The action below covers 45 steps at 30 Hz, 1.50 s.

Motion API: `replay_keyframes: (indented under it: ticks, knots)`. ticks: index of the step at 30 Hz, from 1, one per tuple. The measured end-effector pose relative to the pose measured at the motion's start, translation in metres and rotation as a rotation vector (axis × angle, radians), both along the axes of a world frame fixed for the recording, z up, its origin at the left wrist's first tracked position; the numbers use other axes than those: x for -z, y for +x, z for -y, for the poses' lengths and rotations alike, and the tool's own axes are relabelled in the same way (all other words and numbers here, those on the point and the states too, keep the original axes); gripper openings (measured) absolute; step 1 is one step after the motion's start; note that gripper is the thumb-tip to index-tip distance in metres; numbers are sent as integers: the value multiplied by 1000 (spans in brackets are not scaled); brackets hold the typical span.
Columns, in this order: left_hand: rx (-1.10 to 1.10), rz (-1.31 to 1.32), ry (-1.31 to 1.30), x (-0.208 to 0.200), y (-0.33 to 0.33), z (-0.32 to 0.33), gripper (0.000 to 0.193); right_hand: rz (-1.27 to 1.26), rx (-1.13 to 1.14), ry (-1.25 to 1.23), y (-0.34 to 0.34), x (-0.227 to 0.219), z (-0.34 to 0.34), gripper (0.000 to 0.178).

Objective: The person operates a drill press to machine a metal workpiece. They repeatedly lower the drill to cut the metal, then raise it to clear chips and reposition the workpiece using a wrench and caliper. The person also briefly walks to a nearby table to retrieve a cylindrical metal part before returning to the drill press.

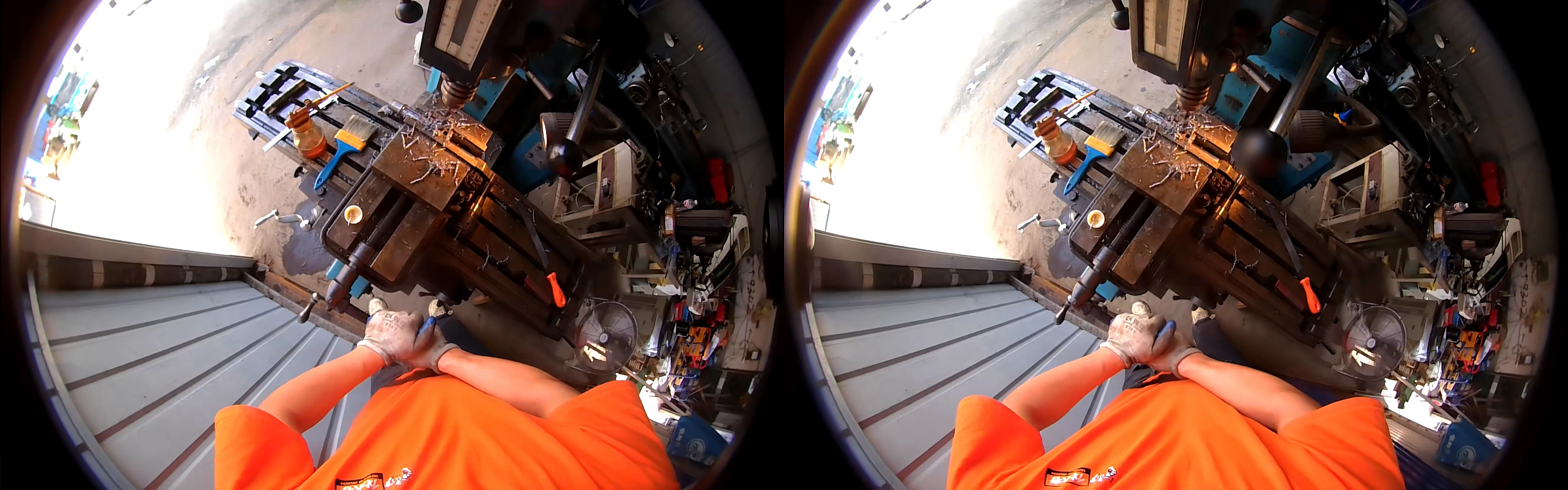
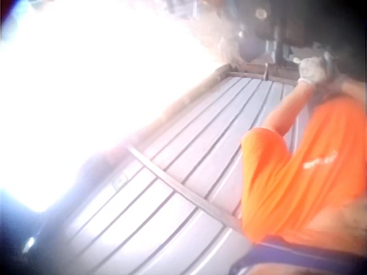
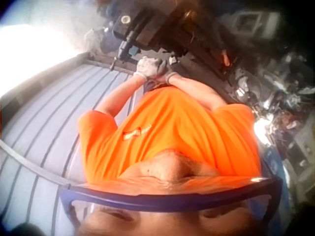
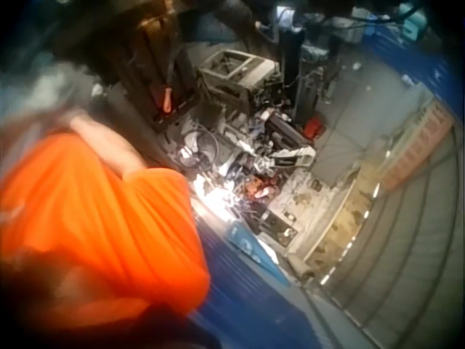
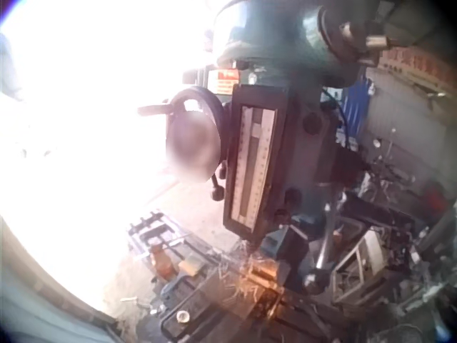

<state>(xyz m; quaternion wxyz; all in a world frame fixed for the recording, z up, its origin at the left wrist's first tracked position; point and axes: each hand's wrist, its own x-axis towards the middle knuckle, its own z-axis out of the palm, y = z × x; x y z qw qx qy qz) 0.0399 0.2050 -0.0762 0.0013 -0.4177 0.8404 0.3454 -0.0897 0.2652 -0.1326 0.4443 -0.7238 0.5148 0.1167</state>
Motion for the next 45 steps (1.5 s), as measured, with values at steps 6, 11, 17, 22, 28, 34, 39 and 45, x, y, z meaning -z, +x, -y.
replay_keyframes:
  ticks: [6,11,17,22,28,34,39,45]
  knots:
    - [-11,-4,43,-2,4,3,48,-39,30,132,10,-23,13,54]
    - [21,22,15,11,0,1,49,50,-10,42,0,25,-2,56]
    - [5,-9,56,12,2,3,50,32,23,63,3,27,-4,59]
    - [6,1,5,12,-1,5,50,108,73,149,3,0,11,55]
    - [7,-12,15,25,-1,0,49,-30,8,127,5,-25,22,51]
    - [12,138,94,3,-12,7,54,156,158,46,-4,34,0,55]
    - [-115,70,-106,27,-21,7,46,157,89,-47,-17,20,23,45]
    - [-143,28,-136,23,-24,4,42,140,-80,-176,-21,5,35,39]
